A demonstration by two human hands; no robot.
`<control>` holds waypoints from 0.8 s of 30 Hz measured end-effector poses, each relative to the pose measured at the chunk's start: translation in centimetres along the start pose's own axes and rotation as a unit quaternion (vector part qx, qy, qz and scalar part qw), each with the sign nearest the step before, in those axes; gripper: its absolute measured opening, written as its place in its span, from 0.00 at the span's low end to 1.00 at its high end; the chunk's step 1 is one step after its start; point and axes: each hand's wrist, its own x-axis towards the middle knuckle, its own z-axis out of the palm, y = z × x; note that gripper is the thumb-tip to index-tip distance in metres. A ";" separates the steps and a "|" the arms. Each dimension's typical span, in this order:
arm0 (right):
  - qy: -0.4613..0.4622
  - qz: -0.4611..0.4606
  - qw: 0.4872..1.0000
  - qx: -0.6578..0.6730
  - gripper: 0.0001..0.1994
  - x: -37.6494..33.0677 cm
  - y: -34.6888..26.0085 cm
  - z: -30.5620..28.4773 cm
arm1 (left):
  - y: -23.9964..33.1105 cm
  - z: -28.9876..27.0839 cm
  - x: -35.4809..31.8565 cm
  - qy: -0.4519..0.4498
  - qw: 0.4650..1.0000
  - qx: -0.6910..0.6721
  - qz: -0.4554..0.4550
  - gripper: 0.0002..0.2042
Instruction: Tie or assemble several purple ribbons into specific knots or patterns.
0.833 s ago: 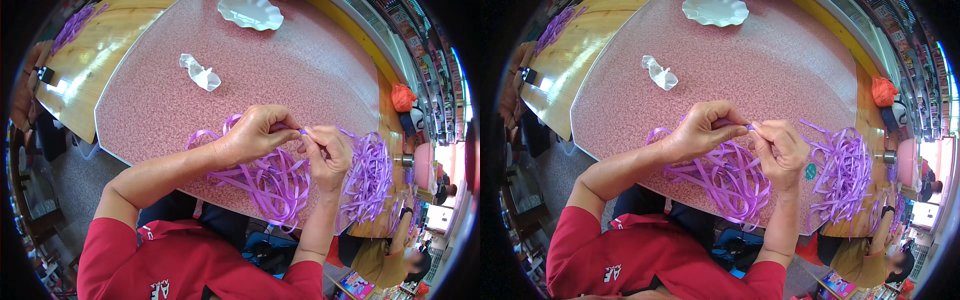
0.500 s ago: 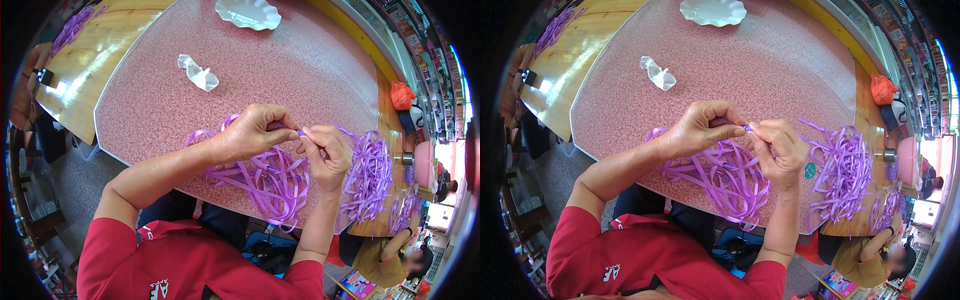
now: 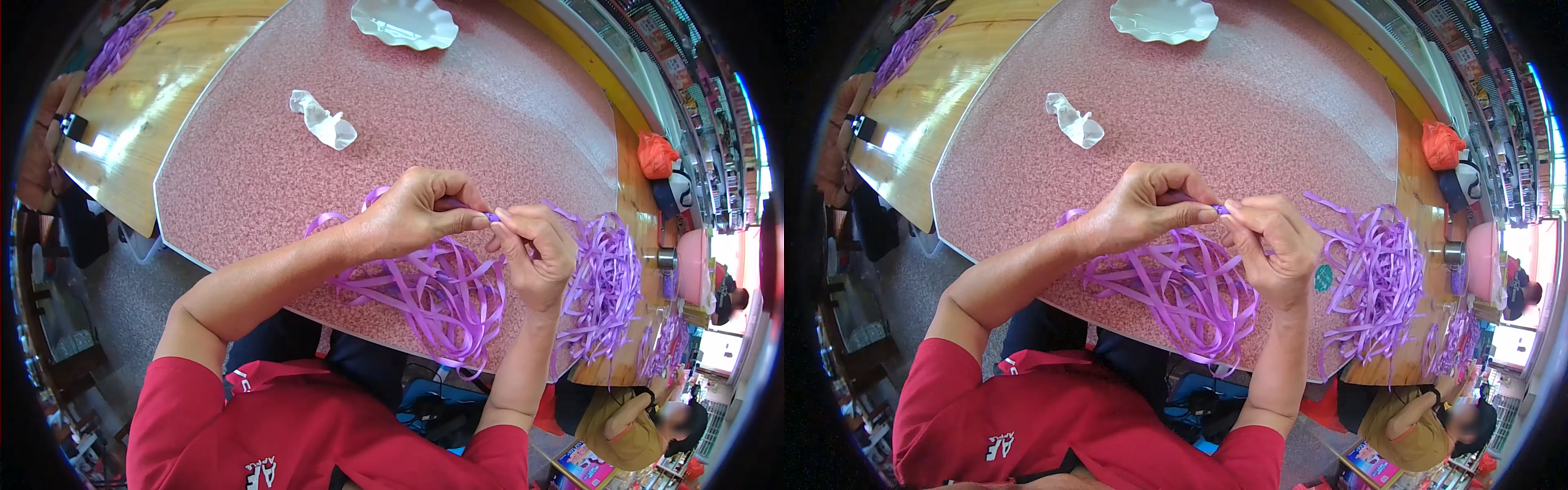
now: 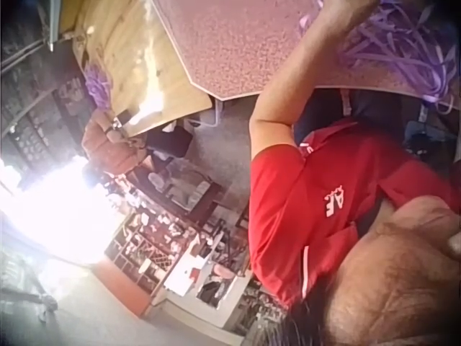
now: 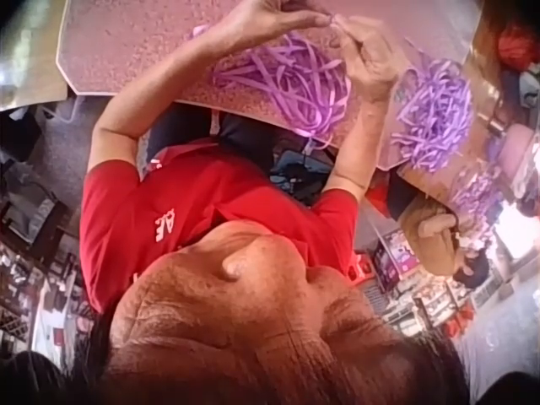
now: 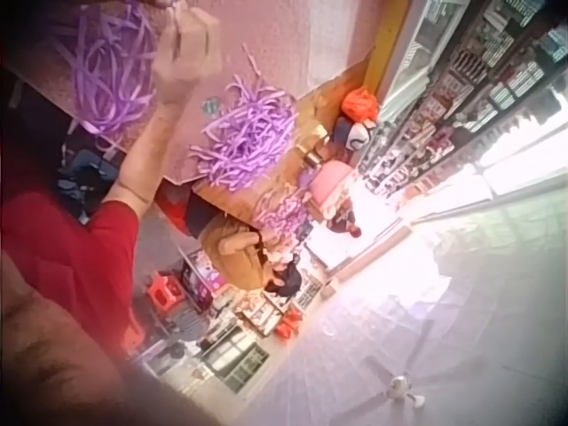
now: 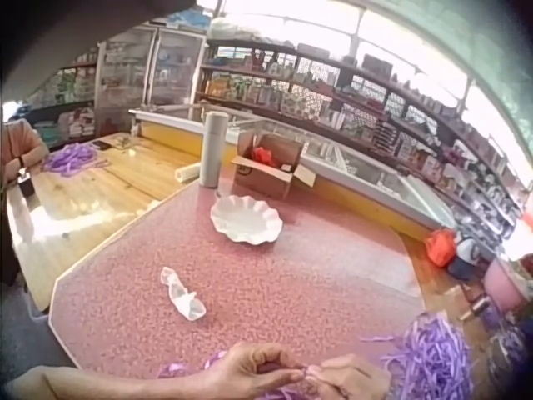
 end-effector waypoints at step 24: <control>-0.019 -0.051 0.998 -0.010 0.08 -0.4 1.6 0.7 | -0.5 -1.5 0.7 -0.047 0.998 -0.005 -0.040 0.09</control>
